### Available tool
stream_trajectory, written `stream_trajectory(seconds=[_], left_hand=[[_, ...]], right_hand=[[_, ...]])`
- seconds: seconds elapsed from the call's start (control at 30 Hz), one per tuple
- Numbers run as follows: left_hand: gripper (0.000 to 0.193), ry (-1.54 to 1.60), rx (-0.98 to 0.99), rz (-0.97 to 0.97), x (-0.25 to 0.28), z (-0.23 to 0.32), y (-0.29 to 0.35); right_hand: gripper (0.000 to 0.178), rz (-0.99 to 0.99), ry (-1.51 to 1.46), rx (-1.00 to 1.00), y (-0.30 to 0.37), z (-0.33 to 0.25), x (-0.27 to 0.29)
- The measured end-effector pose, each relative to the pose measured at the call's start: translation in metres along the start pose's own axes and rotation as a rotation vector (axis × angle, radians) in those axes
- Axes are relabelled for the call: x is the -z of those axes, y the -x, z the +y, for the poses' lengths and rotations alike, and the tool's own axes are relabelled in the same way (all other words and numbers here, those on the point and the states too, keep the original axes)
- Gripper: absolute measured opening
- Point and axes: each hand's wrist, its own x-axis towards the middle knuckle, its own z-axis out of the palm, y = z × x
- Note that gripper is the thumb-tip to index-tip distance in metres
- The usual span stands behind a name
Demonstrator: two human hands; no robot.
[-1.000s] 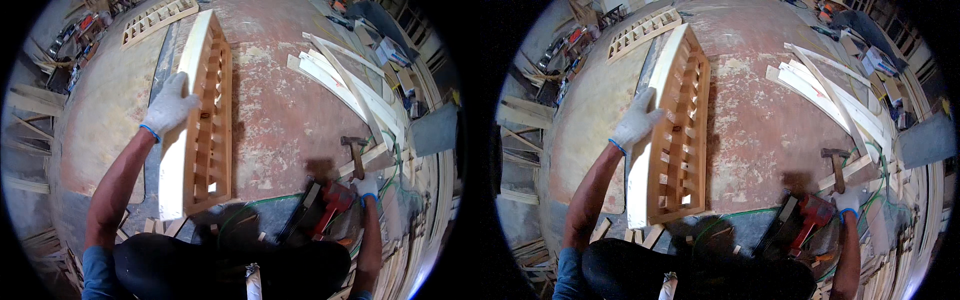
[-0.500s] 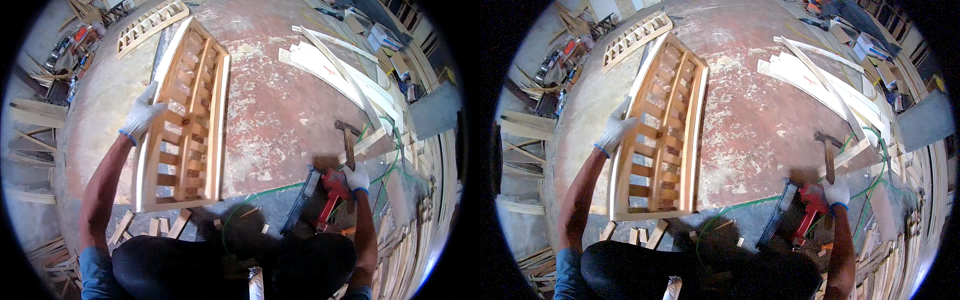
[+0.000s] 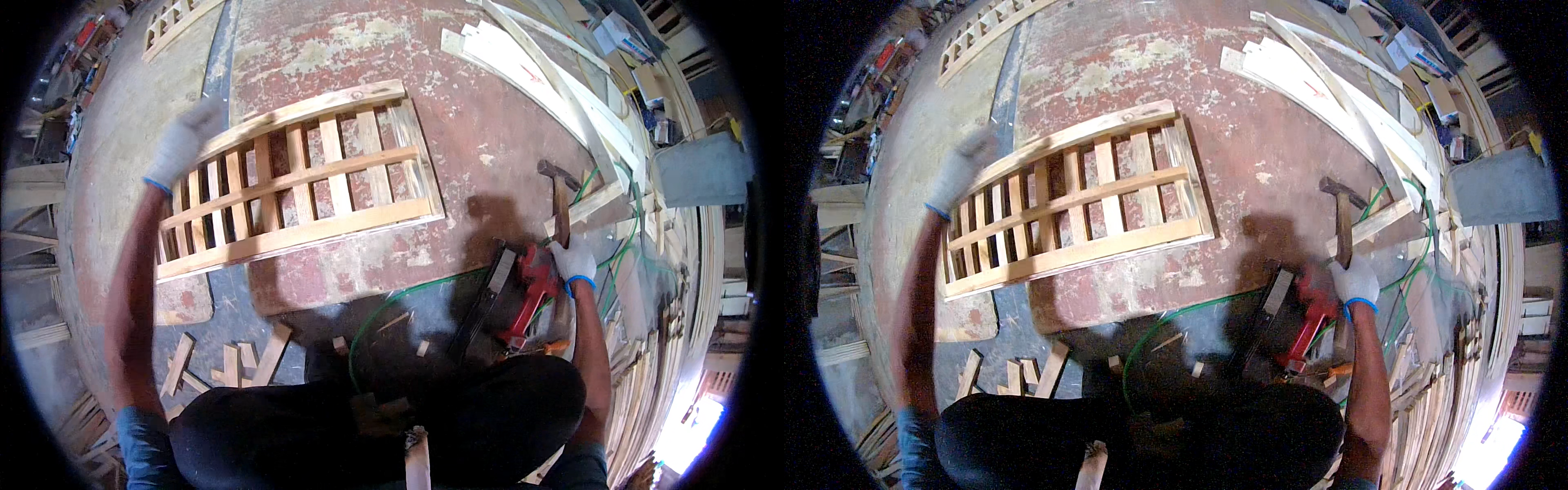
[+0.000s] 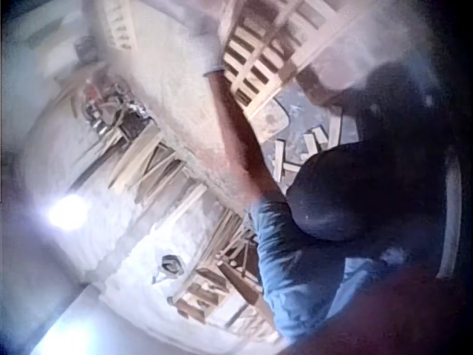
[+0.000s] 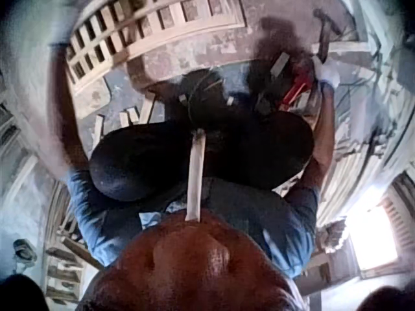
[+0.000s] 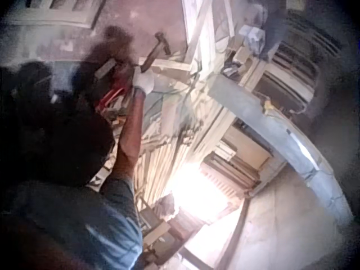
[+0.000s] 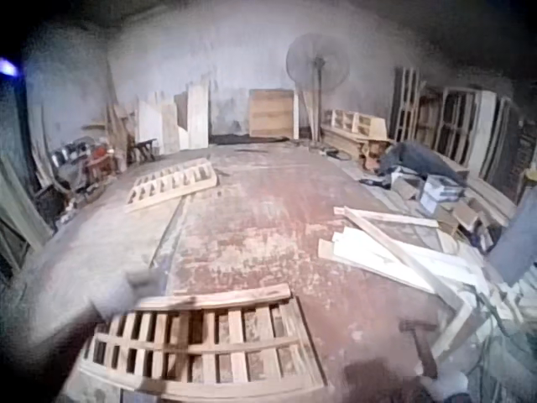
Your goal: The person assembles a wooden frame structure on the floor using a pneumatic nail gun. They place wooden slats into a frame, secure them with nails, and occasionally use a hammer to adjust pieces. The person also cuts wood pieces on a table saw and uses pliers to remove excess nail heads.
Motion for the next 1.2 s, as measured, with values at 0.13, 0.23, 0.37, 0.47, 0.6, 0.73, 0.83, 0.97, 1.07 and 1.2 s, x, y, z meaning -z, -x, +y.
stream_trajectory(seconds=[0.13, 0.23, 0.37, 0.47, 0.6, 0.73, 0.83, 0.97, 1.07, 1.2], left_hand=[[0.05, 0.396, -0.077, -0.283, -0.127, 0.087, 0.09], [0.057, 0.012, -0.215, -0.377, -0.169, 0.163, 0.103], [0.059, -0.048, -0.244, -0.396, -0.215, 0.173, 0.102], [0.065, -0.101, -0.214, -0.432, -0.215, 0.169, 0.098], [0.072, -0.084, -0.131, -0.501, -0.222, 0.171, 0.092], [0.075, 0.032, -0.065, -0.589, -0.219, 0.177, 0.085], [0.074, 0.071, -0.095, -0.648, -0.221, 0.167, 0.084], [0.072, 0.016, -0.076, -0.741, -0.218, 0.177, 0.096], [0.07, -0.007, -0.122, -0.693, -0.22, 0.171, 0.112], [0.072, -0.102, -0.135, -0.676, -0.215, 0.173, 0.122]], right_hand=[[0.039, 0.166, -0.19, 0.259, 0.019, -0.054, -0.004], [0.042, 0.071, -0.569, 0.382, 0.039, -0.091, -0.025], [0.044, -0.136, -0.801, 0.455, 0.041, -0.151, -0.086], [0.04, -0.395, -0.959, 0.579, 0.05, -0.199, -0.083], [0.039, -0.382, -1.198, 0.474, 0.064, -0.209, -0.094], [0.041, -0.419, -1.136, 0.454, 0.07, -0.204, -0.073], [0.043, -0.416, -1.153, 0.474, 0.08, -0.196, -0.08], [0.044, -0.376, -1.13, 0.46, 0.103, -0.187, -0.091], [0.05, -0.327, -1.144, 0.455, 0.113, -0.182, -0.111], [0.052, -0.288, -1.045, 0.443, 0.113, -0.171, -0.104]])
